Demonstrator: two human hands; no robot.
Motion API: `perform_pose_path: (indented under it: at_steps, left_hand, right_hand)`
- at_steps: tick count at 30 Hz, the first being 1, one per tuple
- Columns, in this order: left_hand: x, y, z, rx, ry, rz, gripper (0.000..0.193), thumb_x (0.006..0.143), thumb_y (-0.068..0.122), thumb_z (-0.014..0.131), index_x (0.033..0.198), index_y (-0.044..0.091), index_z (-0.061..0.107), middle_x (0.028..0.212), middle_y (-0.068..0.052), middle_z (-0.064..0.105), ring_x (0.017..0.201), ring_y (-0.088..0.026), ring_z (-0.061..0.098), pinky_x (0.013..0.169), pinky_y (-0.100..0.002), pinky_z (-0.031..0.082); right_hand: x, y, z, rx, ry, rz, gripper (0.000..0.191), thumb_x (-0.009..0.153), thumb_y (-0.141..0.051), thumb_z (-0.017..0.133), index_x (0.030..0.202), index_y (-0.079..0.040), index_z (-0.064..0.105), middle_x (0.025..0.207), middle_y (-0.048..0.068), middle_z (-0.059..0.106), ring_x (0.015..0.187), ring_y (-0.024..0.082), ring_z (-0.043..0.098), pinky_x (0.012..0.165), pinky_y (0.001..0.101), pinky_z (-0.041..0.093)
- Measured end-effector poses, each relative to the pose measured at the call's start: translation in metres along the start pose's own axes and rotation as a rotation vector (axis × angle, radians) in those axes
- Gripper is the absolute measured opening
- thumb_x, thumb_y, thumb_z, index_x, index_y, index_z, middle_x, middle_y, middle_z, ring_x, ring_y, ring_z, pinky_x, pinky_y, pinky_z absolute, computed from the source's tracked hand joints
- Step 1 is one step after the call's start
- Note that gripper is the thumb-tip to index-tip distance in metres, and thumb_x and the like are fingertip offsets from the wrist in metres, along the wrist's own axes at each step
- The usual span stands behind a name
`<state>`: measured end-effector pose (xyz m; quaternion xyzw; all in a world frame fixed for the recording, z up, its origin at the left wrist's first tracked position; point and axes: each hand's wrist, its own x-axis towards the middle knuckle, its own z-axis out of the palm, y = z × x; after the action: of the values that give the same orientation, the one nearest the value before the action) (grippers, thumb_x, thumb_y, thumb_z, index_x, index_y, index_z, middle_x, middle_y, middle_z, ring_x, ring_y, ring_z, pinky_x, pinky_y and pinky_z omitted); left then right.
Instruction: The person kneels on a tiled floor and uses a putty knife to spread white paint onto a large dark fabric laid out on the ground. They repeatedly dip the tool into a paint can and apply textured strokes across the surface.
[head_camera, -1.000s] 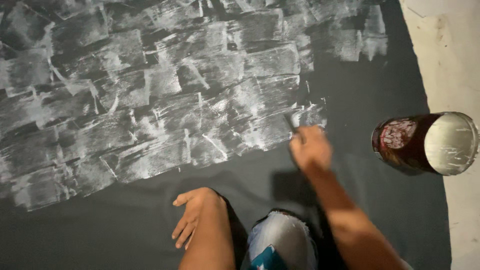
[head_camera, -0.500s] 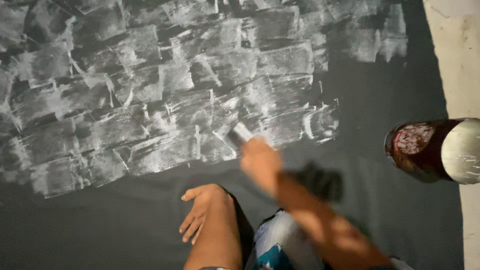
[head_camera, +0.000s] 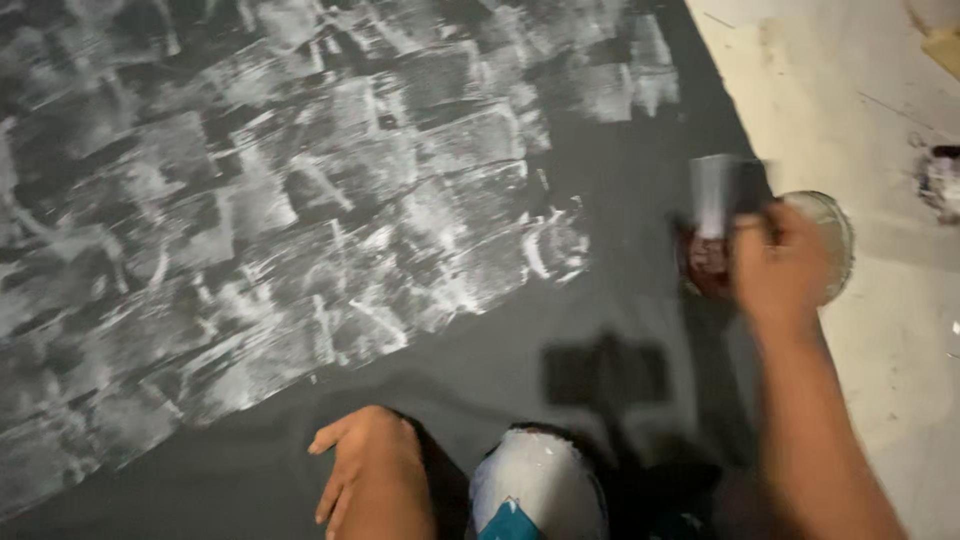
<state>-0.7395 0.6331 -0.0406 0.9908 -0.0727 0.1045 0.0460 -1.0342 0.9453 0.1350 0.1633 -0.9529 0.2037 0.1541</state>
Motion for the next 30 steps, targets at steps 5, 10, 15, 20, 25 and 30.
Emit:
perform_pose_path:
  at_steps: [5, 10, 15, 20, 25, 30]
  left_hand:
    - [-0.002, -0.002, -0.001, 0.005, 0.032, -0.009, 0.09, 0.093, 0.067, 0.046, 0.154, 0.002, 0.035, 0.158, -0.02, 0.036, 0.141, -0.041, 0.044, 0.116, -0.059, 0.034]
    - [-0.005, 0.0, -0.014, 0.019, -0.132, -0.063, 0.09, 0.092, 0.067, 0.045, 0.154, 0.004, 0.034, 0.157, -0.018, 0.038, 0.14, -0.039, 0.044, 0.115, -0.056, 0.036]
    - [-0.002, 0.003, -0.006, -0.007, -0.099, -0.085, 0.089, 0.089, 0.066, 0.046, 0.152, 0.004, 0.035, 0.154, -0.017, 0.041, 0.135, -0.039, 0.047, 0.11, -0.056, 0.039]
    - [0.001, 0.001, 0.011, 0.041, 0.054, -0.049, 0.09, 0.087, 0.067, 0.05, 0.149, 0.003, 0.039, 0.151, -0.019, 0.046, 0.134, -0.038, 0.05, 0.11, -0.056, 0.04]
    - [-0.001, -0.001, 0.014, 0.008, 0.019, -0.03, 0.089, 0.089, 0.067, 0.051, 0.149, 0.001, 0.041, 0.148, -0.022, 0.047, 0.129, -0.041, 0.052, 0.106, -0.059, 0.041]
    - [-0.003, -0.004, 0.014, -0.011, 0.03, -0.013, 0.09, 0.09, 0.066, 0.051, 0.149, 0.0, 0.04, 0.149, -0.023, 0.046, 0.129, -0.042, 0.052, 0.105, -0.06, 0.041]
  right_hand:
    - [0.022, 0.12, -0.04, -0.449, -0.228, 0.366, 0.032, 0.092, -0.029, 0.072, 0.112, -0.004, 0.077, 0.103, 0.025, 0.075, 0.098, 0.041, 0.071, 0.089, 0.0509, 0.054]
    - [0.042, 0.162, 0.031, -0.648, -0.672, 0.418, 0.037, 0.083, -0.039, 0.08, 0.111, -0.015, 0.081, 0.112, 0.017, 0.077, 0.101, 0.037, 0.073, 0.084, 0.0495, 0.058]
    - [0.042, 0.163, 0.03, -0.692, -0.676, 0.433, 0.041, 0.084, -0.041, 0.081, 0.11, -0.01, 0.081, 0.11, 0.019, 0.077, 0.1, 0.038, 0.074, 0.082, 0.0492, 0.058]
    - [0.02, 0.133, -0.049, -0.419, -0.173, 0.38, 0.037, 0.094, -0.028, 0.073, 0.12, -0.002, 0.074, 0.104, 0.022, 0.074, 0.096, 0.039, 0.071, 0.083, 0.0506, 0.054]
    - [0.03, 0.066, -0.014, 0.221, 0.025, 0.318, 0.036, 0.097, -0.018, 0.075, 0.121, 0.007, 0.066, 0.098, 0.019, 0.07, 0.078, 0.024, 0.067, 0.064, 0.0346, 0.052]
    - [0.047, -0.006, 0.116, 0.62, -0.489, 0.603, 0.052, 0.094, -0.021, 0.069, 0.138, 0.003, 0.055, 0.099, 0.01, 0.07, 0.074, 0.016, 0.068, 0.055, 0.0291, 0.05]
